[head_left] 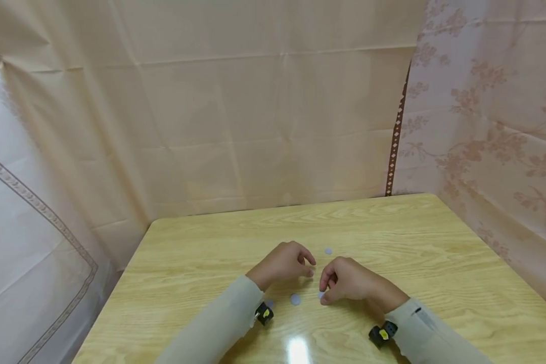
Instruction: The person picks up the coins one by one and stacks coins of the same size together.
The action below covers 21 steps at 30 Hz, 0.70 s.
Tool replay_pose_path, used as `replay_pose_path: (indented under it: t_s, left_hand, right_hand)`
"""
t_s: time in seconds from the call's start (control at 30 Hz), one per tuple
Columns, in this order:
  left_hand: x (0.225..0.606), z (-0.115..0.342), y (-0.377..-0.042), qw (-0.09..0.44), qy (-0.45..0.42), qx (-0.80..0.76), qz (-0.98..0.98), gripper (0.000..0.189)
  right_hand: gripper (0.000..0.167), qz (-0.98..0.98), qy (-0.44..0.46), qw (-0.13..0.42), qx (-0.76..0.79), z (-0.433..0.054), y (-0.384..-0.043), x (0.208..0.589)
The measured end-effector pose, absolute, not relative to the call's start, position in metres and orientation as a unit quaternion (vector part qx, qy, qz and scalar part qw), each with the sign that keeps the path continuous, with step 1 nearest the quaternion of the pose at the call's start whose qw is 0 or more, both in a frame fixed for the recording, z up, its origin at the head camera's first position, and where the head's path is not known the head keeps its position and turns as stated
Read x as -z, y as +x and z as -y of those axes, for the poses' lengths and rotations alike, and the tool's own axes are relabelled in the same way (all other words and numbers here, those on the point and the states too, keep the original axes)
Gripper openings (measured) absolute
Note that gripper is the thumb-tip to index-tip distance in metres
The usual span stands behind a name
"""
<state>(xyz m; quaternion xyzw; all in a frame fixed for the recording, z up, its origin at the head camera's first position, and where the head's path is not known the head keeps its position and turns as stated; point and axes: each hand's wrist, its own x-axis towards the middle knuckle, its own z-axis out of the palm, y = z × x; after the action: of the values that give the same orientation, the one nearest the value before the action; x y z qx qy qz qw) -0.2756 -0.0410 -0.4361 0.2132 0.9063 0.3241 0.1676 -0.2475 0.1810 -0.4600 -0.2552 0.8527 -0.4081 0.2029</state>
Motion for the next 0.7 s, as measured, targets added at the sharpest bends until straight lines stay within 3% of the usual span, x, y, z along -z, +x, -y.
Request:
replay_pose_path:
  t_s: [0.4, 0.7]
  left_hand:
    - [0.437, 0.019, -0.302, 0.118, 0.201, -0.232, -0.944, 0.037]
    - [0.438, 0.01, -0.322, 0.095, 0.172, -0.191, -0.962, 0.035]
  right_hand:
    - [0.015, -0.853, -0.256, 0.204, 0.406, -0.18, -0.248, 0.46]
    - [0.016, -0.855, -0.247, 0.205, 0.408, -0.181, -0.247, 0.459]
